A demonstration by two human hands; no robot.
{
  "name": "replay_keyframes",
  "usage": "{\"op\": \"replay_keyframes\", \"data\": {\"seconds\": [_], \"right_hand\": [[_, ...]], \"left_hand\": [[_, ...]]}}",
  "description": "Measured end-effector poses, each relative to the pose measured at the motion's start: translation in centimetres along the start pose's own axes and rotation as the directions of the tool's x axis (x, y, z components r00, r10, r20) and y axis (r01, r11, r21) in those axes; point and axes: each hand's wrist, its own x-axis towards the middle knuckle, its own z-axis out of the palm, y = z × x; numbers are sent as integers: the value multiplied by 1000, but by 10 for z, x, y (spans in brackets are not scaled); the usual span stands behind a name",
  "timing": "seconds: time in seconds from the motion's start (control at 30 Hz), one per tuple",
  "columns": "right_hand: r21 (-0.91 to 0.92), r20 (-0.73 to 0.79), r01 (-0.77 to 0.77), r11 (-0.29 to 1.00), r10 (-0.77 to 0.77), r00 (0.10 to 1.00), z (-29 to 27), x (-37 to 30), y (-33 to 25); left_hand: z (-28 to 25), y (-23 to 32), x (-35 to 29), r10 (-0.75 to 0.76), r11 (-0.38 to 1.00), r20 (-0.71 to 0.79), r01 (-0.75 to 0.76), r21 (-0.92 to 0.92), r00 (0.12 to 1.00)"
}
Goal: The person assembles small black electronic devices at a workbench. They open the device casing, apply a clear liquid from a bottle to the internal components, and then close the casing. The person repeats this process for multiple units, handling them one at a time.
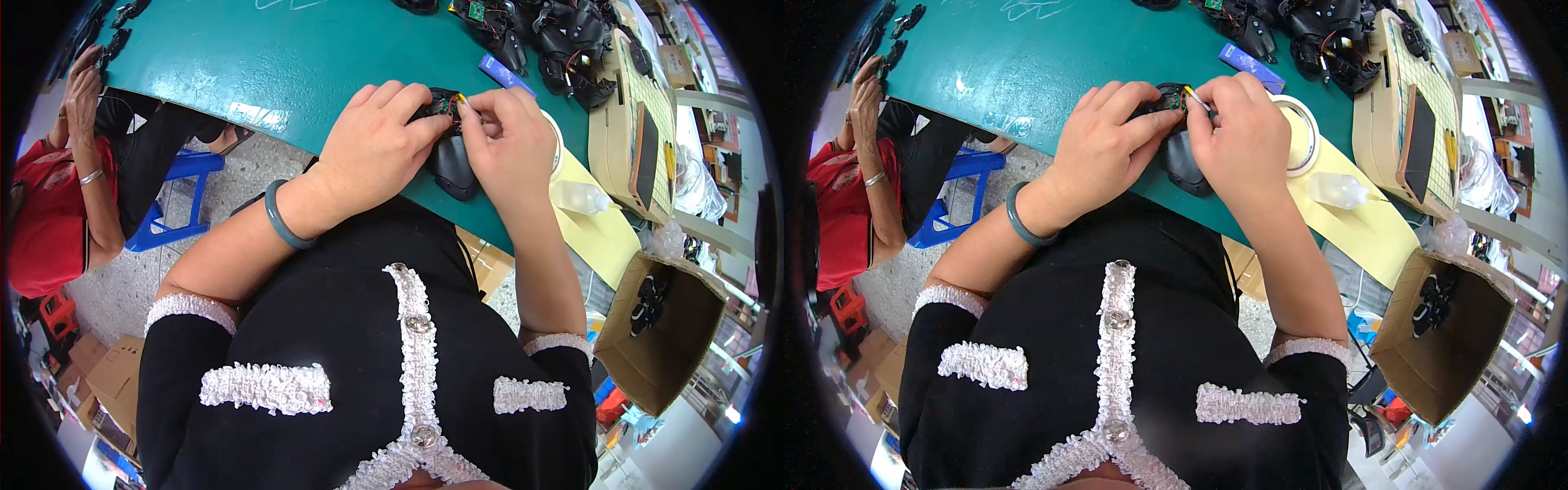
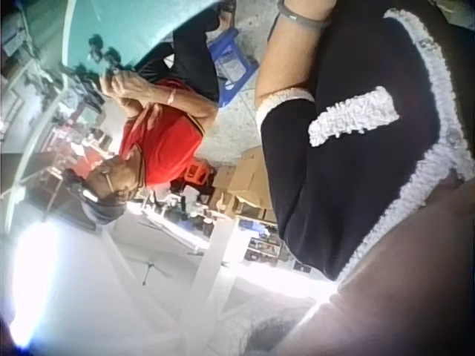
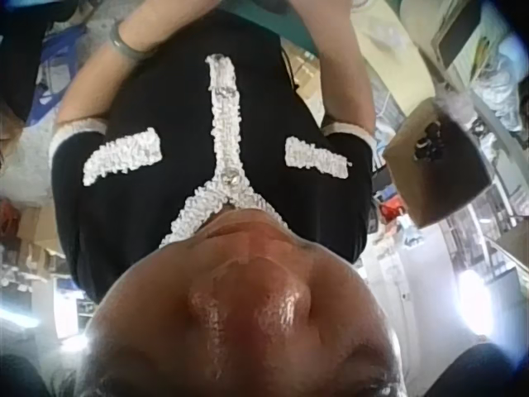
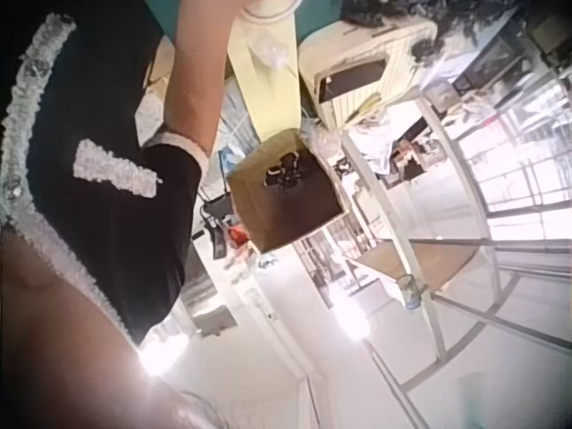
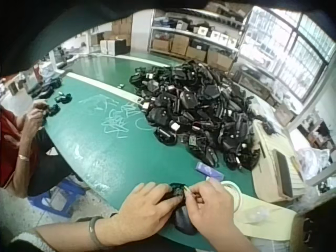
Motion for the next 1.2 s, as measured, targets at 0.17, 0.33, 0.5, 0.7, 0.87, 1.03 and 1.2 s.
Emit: {"op": "replay_keyframes", "data": {"seconds": [0.17, 0.33, 0.5, 0.7, 0.87, 1.03, 1.2], "right_hand": [[47, -8, 5, 999, -5, 1000, 6, 4, 7], [211, 72, -197, 958, 185, 980, 4, 12, 4], [353, 177, -301, 886, 253, 951, 5, 16, 16], [367, 444, -494, 788, 318, 838, -15, 30, 23], [283, 283, -311, 907, 231, 931, -8, 23, 22], [56, 52, 62, 997, -64, 997, 3, 11, 8], [128, 202, -7, 992, -19, 979, -7, 21, 13]], "left_hand": [[1, 0, 1, -3, 998, 6, 3, -56, 1000], [3, -3, 1, -21, 993, -37, 17, -118, 999], [3, -6, 1, -32, 986, -63, 21, -168, 998], [3, -6, 2, -44, 983, -44, 36, -179, 998], [3, -5, 2, -48, 983, -41, 40, -178, 998], [4, -5, 2, -56, 985, -45, 48, -166, 997], [4, -3, 2, -55, 985, -60, 45, -164, 997]]}}
